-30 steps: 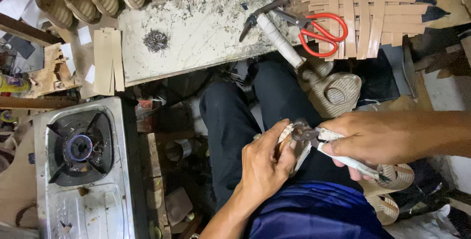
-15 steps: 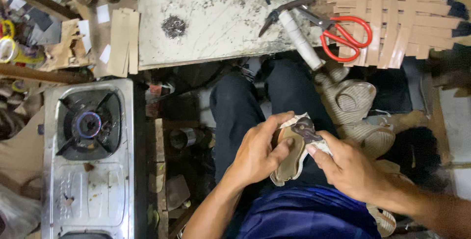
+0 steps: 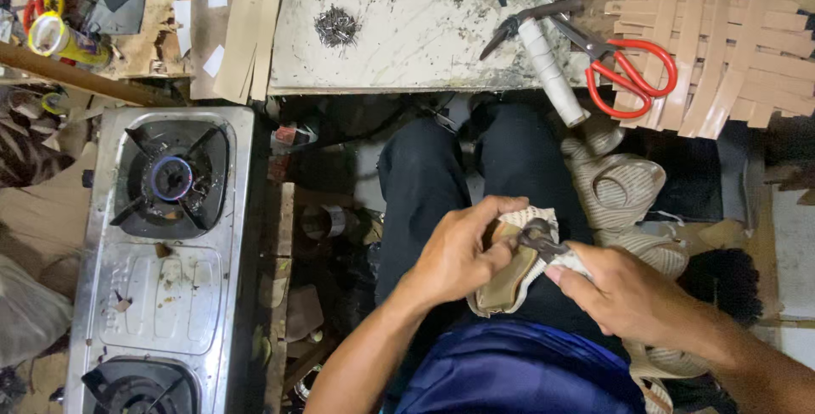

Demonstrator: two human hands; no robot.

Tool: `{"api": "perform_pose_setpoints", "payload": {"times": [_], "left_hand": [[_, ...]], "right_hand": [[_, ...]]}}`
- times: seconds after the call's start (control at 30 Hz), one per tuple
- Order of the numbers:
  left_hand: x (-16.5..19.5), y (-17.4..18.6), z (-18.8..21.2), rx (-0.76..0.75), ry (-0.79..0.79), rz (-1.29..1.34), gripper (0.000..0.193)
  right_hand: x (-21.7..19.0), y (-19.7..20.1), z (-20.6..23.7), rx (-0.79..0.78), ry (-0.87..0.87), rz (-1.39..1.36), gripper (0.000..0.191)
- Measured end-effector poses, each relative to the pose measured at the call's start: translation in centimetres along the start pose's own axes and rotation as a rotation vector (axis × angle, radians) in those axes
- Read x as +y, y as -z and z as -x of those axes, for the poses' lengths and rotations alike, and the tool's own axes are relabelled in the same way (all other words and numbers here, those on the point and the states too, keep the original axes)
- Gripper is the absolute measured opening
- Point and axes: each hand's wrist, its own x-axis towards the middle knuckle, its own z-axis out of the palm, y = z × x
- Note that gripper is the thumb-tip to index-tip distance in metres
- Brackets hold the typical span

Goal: The person sits at a workbench and assembles woven shoe uppers with soles. They press a woven upper onto a sole, hammer the edges to secure it, briefly heat the shoe over a gas burner, fit a small heel pad, and set finished shoes on the shelf among wooden lasts.

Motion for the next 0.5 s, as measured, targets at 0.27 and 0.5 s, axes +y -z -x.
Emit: {"api": "perform_pose_setpoints", "payload": {"times": [0.27, 0.5], "left_hand": [[-3.7, 2.6, -2.8, -0.228, 0.092, 0.428, 0.022], [-2.0, 1.7, -1.2, -0.044, -0.080, -0.130, 0.015]], "right_hand": [[-2.7, -0.6, 0.3, 0.157, 0.367, 0.121, 0.026], [-1.7, -1.1, -0.3, 0.139, 0.252, 0.163, 0.029]]}}
